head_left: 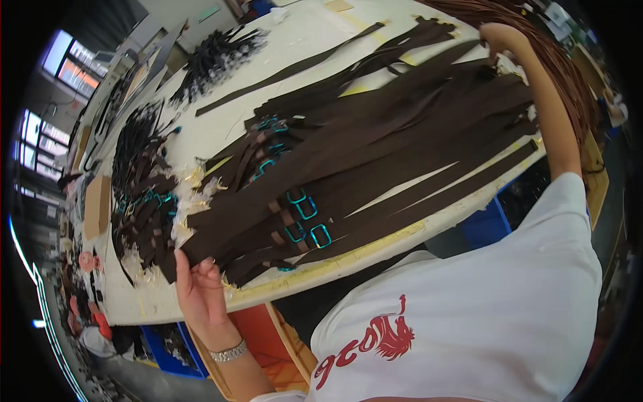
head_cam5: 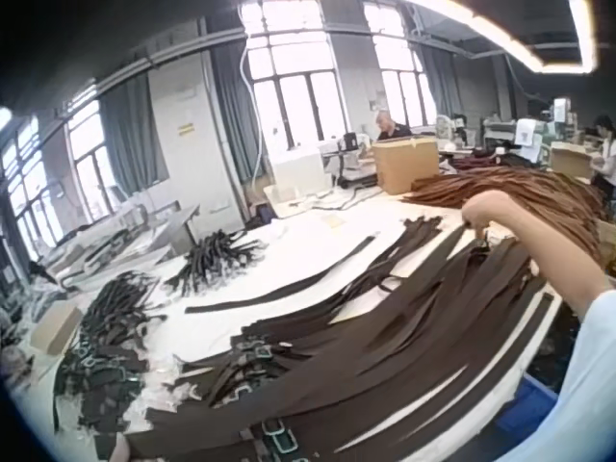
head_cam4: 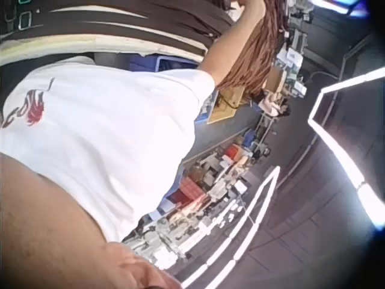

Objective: The person assembles brown fabric belts by attaching teal metal buckles. They pick up a belt strap, thread it through the buckle, and secure it by hand. The person repeats this process for multiple belts, placing the finished items on a pile on the table.

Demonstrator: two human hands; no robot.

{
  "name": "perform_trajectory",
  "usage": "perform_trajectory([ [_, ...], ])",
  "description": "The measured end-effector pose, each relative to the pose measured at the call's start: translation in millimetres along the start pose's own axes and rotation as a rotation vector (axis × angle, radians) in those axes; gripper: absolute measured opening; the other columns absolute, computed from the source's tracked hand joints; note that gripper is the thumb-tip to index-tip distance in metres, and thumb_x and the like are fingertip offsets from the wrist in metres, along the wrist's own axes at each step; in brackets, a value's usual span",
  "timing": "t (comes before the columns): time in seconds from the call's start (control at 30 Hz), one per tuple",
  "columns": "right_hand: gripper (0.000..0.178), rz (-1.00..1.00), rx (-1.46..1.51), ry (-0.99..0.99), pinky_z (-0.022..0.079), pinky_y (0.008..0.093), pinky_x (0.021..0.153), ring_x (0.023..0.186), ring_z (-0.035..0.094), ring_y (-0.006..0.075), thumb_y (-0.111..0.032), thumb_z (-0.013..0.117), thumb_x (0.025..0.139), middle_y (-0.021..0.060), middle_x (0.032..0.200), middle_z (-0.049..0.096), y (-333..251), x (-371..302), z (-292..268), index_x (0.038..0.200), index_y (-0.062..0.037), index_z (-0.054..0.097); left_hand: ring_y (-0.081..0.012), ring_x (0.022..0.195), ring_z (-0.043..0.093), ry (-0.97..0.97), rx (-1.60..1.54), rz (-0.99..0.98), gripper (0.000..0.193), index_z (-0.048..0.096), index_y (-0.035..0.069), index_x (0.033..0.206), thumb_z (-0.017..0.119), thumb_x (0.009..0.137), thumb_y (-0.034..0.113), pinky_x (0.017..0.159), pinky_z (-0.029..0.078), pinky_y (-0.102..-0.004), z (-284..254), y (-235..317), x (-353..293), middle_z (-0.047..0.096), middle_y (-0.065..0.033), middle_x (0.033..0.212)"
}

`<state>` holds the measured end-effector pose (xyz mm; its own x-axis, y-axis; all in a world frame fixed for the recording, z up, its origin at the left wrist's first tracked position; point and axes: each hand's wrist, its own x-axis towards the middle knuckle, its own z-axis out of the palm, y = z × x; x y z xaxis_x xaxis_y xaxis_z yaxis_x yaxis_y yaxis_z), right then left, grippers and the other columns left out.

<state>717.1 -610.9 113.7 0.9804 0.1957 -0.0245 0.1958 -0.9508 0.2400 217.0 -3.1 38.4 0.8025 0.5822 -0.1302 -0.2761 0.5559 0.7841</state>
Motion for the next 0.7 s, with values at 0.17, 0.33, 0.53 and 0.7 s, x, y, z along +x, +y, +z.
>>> perform_trajectory([
  [0.17, 0.098, -1.010, 0.613, -0.146, 0.034, 0.0423, 0.129, 0.149, 0.050, 0.0245, -0.019, 0.095, 0.075, 0.0122, 0.157, 0.058, -196, -138, -72, 0.160, -0.0047, 0.048, -0.0295, 0.084, 0.079, -0.277, 0.176, -0.145, 0.036, 0.064, -0.008, 0.131, 0.054, 0.115, 0.023, 0.076, 0.066, -0.0436, 72, -56, -40, 0.078, -0.0216, 0.101],
  [0.33, 0.053, -1.059, 1.156, -1.179, 0.059, 0.0313, 0.081, 0.084, 0.075, 0.0167, -0.029, 0.069, 0.108, 0.0137, 0.101, 0.080, -379, -229, -53, 0.149, 0.0005, 0.052, -0.0303, 0.086, 0.078, -0.381, 0.333, -0.105, 0.033, 0.066, -0.012, 0.126, 0.063, 0.110, 0.016, 0.078, 0.066, -0.0421, 86, -69, -37, 0.076, -0.0205, 0.106],
  [0.53, 0.035, -1.099, 1.111, -1.543, 0.063, 0.0321, 0.076, 0.077, 0.074, 0.0178, -0.012, 0.051, 0.111, 0.0145, 0.097, 0.079, -383, -245, -31, 0.140, 0.0050, 0.060, -0.0178, 0.082, 0.076, 0.061, 0.996, 0.509, 0.033, 0.077, -0.005, 0.112, 0.060, 0.112, 0.024, 0.076, 0.061, -0.0287, -55, 38, 95, 0.080, -0.0124, 0.097],
  [0.7, 0.022, -1.266, 1.258, -1.851, 0.067, 0.0349, 0.082, 0.086, 0.069, 0.0167, 0.003, 0.049, 0.103, 0.0124, 0.109, 0.068, -397, -290, -10, 0.118, 0.0089, 0.063, -0.0415, 0.110, 0.072, 0.524, 2.021, 0.687, 0.057, 0.074, -0.002, 0.124, 0.076, 0.097, 0.048, 0.096, 0.056, -0.0496, -228, 104, 210, 0.076, -0.0240, 0.117],
])
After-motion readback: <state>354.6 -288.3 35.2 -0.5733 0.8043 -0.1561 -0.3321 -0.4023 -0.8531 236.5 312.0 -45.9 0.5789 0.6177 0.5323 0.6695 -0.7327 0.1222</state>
